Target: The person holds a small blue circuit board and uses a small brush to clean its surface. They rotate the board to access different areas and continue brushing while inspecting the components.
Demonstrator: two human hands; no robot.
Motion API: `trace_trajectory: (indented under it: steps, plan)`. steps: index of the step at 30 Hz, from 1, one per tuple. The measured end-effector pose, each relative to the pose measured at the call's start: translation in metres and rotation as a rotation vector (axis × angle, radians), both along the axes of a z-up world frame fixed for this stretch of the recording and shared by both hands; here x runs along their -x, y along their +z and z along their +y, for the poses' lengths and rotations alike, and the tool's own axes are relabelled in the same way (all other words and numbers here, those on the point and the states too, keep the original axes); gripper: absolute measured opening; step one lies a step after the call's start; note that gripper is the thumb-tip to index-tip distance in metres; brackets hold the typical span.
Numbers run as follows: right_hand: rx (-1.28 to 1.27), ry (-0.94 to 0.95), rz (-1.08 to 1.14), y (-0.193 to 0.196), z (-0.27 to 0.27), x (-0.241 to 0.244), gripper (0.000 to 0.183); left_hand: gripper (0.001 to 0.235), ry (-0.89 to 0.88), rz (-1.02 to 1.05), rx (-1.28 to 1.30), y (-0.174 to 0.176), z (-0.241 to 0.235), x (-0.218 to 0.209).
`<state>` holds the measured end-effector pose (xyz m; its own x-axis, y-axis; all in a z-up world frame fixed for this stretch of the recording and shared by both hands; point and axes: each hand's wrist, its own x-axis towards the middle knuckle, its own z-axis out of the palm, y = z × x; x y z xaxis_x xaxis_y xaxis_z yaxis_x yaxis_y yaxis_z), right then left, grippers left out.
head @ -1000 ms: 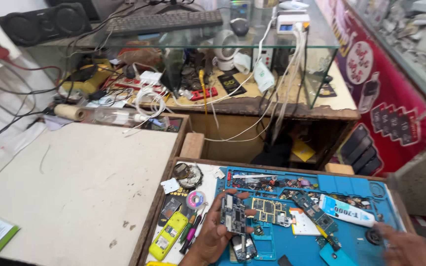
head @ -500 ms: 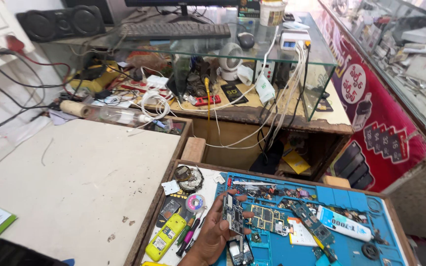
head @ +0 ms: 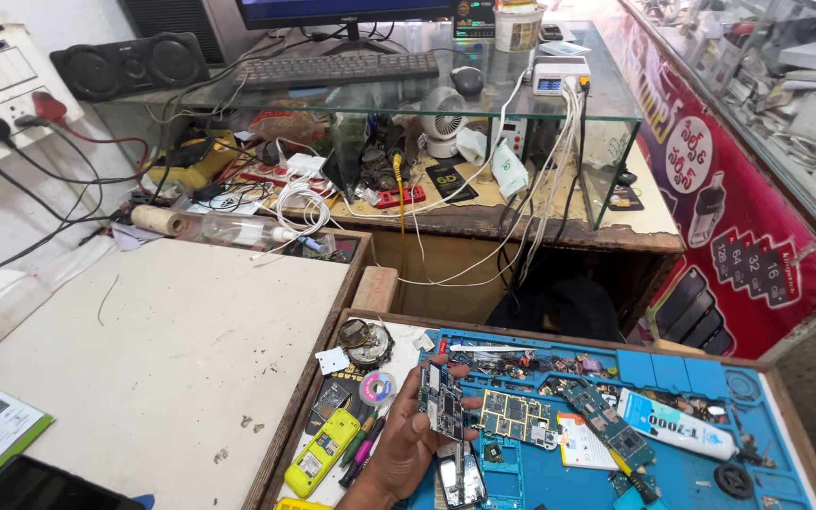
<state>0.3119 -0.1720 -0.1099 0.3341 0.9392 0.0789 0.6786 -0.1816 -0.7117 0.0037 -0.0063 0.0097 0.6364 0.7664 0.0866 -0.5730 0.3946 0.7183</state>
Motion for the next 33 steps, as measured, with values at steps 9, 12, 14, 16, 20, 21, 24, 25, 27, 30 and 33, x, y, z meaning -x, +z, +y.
trace_trajectory:
  steps: [9, 12, 14, 16, 20, 21, 24, 25, 27, 30, 33]
  plan:
    - [-0.022, -0.019, 0.075, 0.011, 0.006, -0.009, 0.049, 0.110, 0.009, -0.006, -0.067, -0.008, 0.015, -0.012]
    - [-0.014, -0.027, 0.094, 0.008, 0.001, -0.011, 0.049, 0.107, -0.011, -0.036, -0.092, -0.013, 0.020, -0.012]
    - [-0.015, -0.043, 0.112, 0.005, -0.006, -0.010, 0.049, 0.103, -0.012, -0.057, -0.065, -0.018, 0.018, -0.012]
    - [-0.029, -0.058, 0.122, 0.005, -0.009, -0.010, 0.049, 0.098, -0.015, -0.074, -0.042, -0.019, 0.019, -0.013]
    - [-0.045, -0.060, 0.127, 0.008, -0.004, -0.009, 0.049, 0.089, 0.044, -0.053, 0.029, -0.021, 0.018, -0.011]
    - [-0.051, -0.059, 0.129, 0.008, -0.002, -0.009, 0.049, 0.088, 0.071, -0.037, 0.048, -0.020, 0.018, -0.010]
    - [-0.069, -0.075, 0.129, 0.006, 0.000, -0.019, 0.049, 0.093, 0.138, 0.043, 0.085, -0.016, 0.019, -0.011]
    - [-0.077, -0.080, 0.128, 0.005, 0.001, -0.025, 0.049, 0.095, 0.132, 0.025, 0.103, -0.014, 0.020, -0.011]
    - [-0.087, -0.102, 0.126, 0.001, -0.004, -0.038, 0.049, 0.098, 0.106, -0.007, 0.142, -0.010, 0.020, -0.013]
    - [-0.112, -0.145, 0.132, -0.006, -0.013, -0.055, 0.049, 0.100, 0.041, -0.096, 0.166, -0.006, 0.018, -0.023]
    - [-0.139, -0.162, 0.129, -0.003, -0.017, -0.063, 0.050, 0.099, -0.030, -0.122, 0.210, -0.004, 0.013, -0.038]
